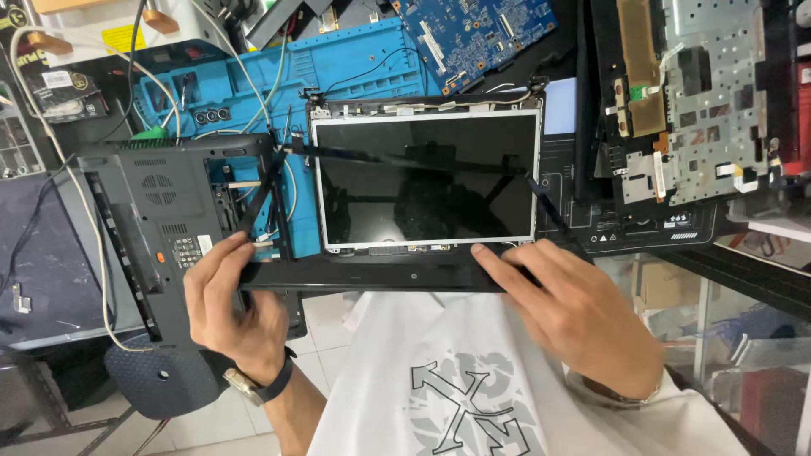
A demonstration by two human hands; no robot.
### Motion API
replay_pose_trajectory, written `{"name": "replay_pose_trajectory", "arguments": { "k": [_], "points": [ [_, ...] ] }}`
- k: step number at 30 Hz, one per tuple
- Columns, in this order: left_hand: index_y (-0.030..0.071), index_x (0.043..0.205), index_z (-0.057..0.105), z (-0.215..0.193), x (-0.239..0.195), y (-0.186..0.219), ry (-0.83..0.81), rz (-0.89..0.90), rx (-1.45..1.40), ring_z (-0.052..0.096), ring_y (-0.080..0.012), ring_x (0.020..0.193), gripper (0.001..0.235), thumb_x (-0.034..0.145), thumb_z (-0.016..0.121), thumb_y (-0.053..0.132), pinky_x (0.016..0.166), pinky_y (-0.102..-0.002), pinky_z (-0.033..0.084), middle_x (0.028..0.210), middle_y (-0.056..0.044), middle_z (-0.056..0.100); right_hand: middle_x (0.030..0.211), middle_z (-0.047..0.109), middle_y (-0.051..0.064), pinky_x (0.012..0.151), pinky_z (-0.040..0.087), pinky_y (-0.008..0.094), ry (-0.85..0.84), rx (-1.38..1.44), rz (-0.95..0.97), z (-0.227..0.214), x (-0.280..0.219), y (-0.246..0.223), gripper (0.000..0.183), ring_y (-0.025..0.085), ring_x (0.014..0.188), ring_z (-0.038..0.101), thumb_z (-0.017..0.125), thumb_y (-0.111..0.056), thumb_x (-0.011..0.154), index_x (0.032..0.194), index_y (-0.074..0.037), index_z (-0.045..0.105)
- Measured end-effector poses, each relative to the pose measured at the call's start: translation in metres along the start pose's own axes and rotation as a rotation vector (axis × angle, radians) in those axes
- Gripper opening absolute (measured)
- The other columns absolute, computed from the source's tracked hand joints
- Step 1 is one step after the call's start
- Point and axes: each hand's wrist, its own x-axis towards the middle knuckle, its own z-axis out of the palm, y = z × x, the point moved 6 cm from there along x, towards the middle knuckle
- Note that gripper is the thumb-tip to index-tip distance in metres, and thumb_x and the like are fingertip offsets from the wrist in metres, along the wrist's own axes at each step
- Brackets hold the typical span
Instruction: The person removes screws from the top edge of a monitor panel using a screwdriver, then detaches the screen from the casing. They lift the panel, disconnect a ribbon cable, and set the screen aside before handling the monitor's back casing.
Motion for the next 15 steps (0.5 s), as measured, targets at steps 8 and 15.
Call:
{"name": "replay_pose_trajectory", "arguments": {
  "k": [8,15],
  "points": [
    [0.000,0.146,0.051,0.007,0.013,0.019,0.036,0.056,-0.161,0.064,-0.0317,0.127,0.044,0.105,0.069,-0.003,0.108,-0.036,0.057,0.147,-0.020,0.056,0.102,0.055,0.011,0.074,0.049,0.039,0.301,-0.173,0.272,-0.031,-0.022,0.021,0.058,0.026,0.088,0.057,0.070,-0.001,0.091,0.148,-0.011,0.064],
    [0.003,0.137,0.063,0.045,0.018,0.000,-0.241,-0.041,-0.065,0.061,-0.0360,0.132,0.034,0.104,0.067,0.001,0.111,-0.044,0.051,0.143,-0.019,0.060,0.109,0.049,0.016,0.086,0.047,0.039,0.581,-0.276,0.449,-0.031,-0.037,0.056,0.037,0.030,0.099,0.053,0.050,-0.025,0.127,0.154,-0.001,0.056]
  ]
}}
